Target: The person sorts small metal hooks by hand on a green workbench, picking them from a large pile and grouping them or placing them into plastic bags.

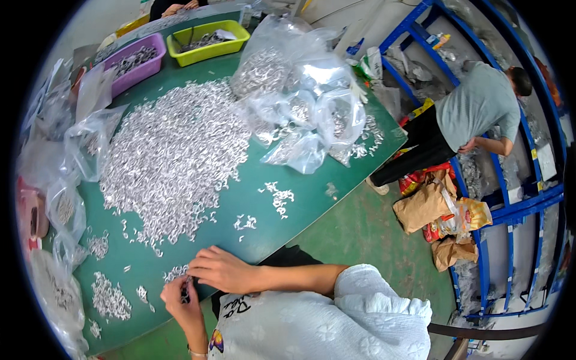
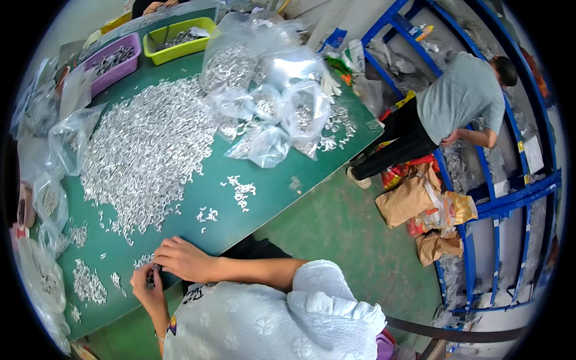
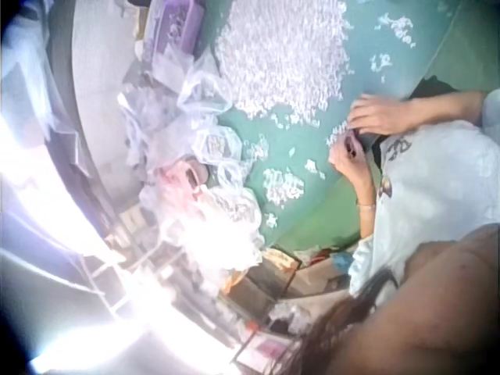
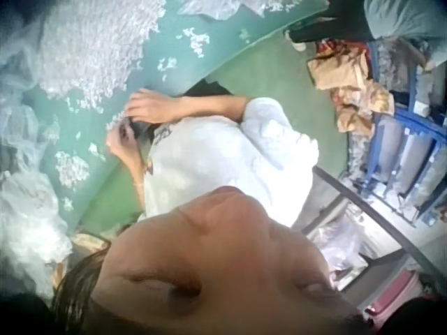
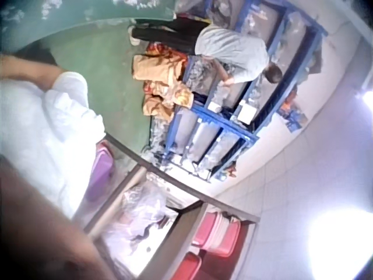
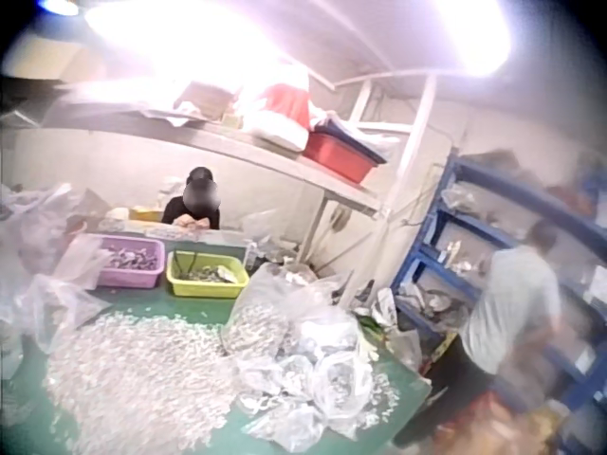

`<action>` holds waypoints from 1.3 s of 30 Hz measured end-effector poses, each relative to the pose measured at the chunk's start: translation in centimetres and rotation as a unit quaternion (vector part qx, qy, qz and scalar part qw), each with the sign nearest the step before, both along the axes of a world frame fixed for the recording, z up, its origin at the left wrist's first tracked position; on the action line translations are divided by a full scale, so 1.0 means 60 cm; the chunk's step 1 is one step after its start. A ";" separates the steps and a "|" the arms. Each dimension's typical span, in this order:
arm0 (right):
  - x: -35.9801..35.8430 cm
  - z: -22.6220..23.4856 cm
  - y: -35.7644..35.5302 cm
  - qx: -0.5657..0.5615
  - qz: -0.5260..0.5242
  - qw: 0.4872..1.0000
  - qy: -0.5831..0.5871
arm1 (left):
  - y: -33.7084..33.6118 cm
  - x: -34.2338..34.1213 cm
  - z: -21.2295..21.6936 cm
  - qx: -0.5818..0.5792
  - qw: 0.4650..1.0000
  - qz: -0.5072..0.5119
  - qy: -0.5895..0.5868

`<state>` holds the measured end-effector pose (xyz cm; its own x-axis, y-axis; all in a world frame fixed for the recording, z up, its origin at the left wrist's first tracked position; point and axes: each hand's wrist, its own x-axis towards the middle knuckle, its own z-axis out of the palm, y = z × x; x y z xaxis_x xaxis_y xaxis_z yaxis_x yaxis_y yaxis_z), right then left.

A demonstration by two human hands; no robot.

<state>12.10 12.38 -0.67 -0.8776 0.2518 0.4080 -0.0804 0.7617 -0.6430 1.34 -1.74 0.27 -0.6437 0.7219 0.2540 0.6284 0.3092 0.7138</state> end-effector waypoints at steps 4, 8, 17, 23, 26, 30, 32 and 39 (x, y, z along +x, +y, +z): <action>-0.027 0.012 -0.001 0.000 0.016 0.999 0.031 | -0.004 -0.009 0.015 0.019 1.000 0.001 -0.009; -0.024 0.021 0.001 -0.026 -0.024 0.999 0.009 | 0.008 -0.010 0.031 0.041 0.997 -0.006 -0.061; -0.016 0.037 -0.001 -0.058 -0.026 0.998 -0.024 | 0.000 0.001 0.024 0.084 0.985 0.004 -0.154; -0.014 0.042 0.004 -0.102 -0.036 0.993 -0.041 | 0.005 0.001 0.024 0.103 0.975 0.010 -0.198; -0.019 0.039 0.008 -0.082 -0.063 0.993 -0.047 | 0.002 0.000 0.020 0.099 0.970 0.040 -0.217; -0.029 0.035 0.007 -0.020 -0.060 0.995 -0.082 | -0.002 -0.007 0.014 0.113 0.971 0.049 -0.204; -0.028 0.035 0.005 -0.018 -0.064 0.994 -0.082 | -0.004 -0.009 0.020 0.111 0.975 0.050 -0.184; 0.001 0.058 0.014 -0.152 -0.029 0.986 -0.065 | 0.021 0.020 0.014 0.114 0.984 -0.024 -0.133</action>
